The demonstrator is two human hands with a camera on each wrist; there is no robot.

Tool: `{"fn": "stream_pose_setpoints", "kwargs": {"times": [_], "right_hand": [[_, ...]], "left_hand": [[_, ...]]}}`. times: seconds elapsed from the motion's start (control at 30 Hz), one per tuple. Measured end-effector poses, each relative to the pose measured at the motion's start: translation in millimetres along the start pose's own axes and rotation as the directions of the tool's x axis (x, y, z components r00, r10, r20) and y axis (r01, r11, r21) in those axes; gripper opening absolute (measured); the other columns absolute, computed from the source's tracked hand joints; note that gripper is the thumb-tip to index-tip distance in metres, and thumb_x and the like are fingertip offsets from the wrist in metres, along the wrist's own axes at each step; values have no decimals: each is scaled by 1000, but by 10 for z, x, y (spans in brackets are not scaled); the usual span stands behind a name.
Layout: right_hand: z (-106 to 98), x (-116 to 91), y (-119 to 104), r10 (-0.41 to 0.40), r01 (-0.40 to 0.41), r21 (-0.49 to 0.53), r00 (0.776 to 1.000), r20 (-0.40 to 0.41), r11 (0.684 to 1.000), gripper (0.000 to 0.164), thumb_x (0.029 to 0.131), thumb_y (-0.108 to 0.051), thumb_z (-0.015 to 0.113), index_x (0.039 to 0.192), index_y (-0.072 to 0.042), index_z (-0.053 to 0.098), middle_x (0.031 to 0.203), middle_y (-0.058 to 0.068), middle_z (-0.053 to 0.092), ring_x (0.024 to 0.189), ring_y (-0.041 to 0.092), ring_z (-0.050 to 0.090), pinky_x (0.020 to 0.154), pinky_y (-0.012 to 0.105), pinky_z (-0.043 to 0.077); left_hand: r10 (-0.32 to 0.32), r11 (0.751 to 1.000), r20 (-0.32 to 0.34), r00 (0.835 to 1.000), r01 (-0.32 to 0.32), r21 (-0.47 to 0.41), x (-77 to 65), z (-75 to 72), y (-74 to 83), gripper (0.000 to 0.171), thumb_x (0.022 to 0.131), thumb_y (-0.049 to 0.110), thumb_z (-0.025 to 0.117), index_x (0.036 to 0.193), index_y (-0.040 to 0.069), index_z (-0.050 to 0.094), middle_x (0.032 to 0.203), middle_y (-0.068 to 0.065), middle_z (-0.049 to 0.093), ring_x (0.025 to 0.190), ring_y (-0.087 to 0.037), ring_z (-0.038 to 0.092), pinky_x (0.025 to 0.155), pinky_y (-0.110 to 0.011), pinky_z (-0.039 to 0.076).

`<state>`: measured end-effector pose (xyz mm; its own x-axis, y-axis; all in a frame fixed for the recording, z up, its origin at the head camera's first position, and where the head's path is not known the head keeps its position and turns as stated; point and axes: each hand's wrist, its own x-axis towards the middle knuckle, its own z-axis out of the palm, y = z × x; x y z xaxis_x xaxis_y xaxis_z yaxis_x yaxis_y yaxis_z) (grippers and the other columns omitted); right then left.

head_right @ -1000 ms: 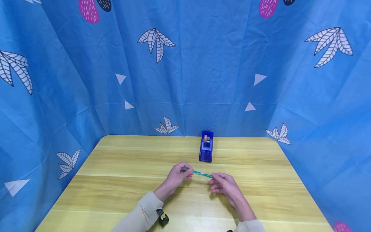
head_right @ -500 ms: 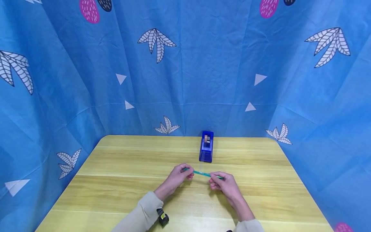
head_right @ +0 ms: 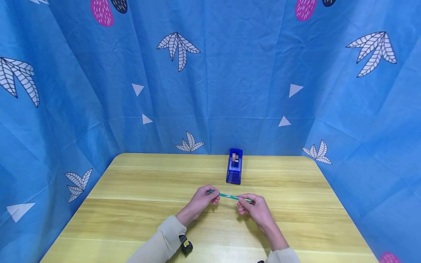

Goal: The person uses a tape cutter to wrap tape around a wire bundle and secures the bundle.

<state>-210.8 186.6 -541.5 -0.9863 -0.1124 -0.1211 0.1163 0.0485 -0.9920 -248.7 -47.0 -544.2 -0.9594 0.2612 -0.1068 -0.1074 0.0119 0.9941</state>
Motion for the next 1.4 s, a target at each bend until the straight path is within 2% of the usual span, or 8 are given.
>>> {"fn": "stream_pose_setpoints", "kwargs": {"times": [0.17,0.3,0.4,0.6,0.83,1.0,1.2,1.4], "right_hand": [[23,-14,-17,21,-21,-5,999,-26,1000,36,103,-9,63,133,10,61,101,19,73,78,18,73,75,30,64],[24,-29,-23,53,-52,22,997,-53,998,47,107,-20,58,146,6,50,111,25,71,82,22,74,78,33,64],[10,-28,-8,93,-90,47,993,-70,995,53,110,-28,53,149,7,44,113,25,70,84,22,74,79,33,64],[-14,-3,16,162,-156,94,985,-56,983,50,111,-30,47,144,8,48,105,14,71,83,18,70,79,30,63],[-45,-9,6,144,-149,113,988,51,982,44,110,-33,50,132,4,59,99,7,71,82,14,69,80,28,62],[-40,-12,-7,140,-150,123,986,86,981,35,110,-31,51,122,0,62,94,4,71,79,13,68,77,27,62],[-32,-8,-17,122,-133,122,988,95,984,35,109,-25,53,122,6,60,91,2,70,76,11,66,72,24,60],[-35,-1,-1,106,-113,150,993,51,982,28,107,-17,58,118,7,65,89,3,70,75,9,65,72,22,60]], "left_hand": [[-6,1000,-9,1000,6,-4,-10,10,21,12,102,9,63,106,-2,66,88,-7,69,77,-13,64,73,-25,59],[0,1000,-22,1000,0,0,-4,13,23,11,102,8,63,105,-2,66,89,-7,70,77,-13,64,72,-23,58],[17,1000,-26,1000,-17,2,-1,11,22,11,101,7,63,106,-4,65,88,-7,70,76,-13,64,72,-24,58],[24,1000,-35,999,-24,1,5,12,24,9,101,7,64,104,-1,66,88,-6,70,79,-15,65,76,-28,59],[26,1000,-27,999,-26,5,13,13,23,8,102,10,64,103,2,67,88,-6,70,79,-14,65,78,-30,59],[30,1000,-24,999,-30,0,28,6,20,8,101,9,65,104,2,67,88,-6,70,79,-14,65,79,-30,60],[32,999,-17,999,-32,22,22,7,14,8,101,9,64,104,2,66,89,-6,70,80,-15,65,78,-29,59],[26,998,2,1000,-27,49,9,17,15,12,103,12,63,107,1,65,92,-8,71,82,-15,66,78,-29,60]]}}
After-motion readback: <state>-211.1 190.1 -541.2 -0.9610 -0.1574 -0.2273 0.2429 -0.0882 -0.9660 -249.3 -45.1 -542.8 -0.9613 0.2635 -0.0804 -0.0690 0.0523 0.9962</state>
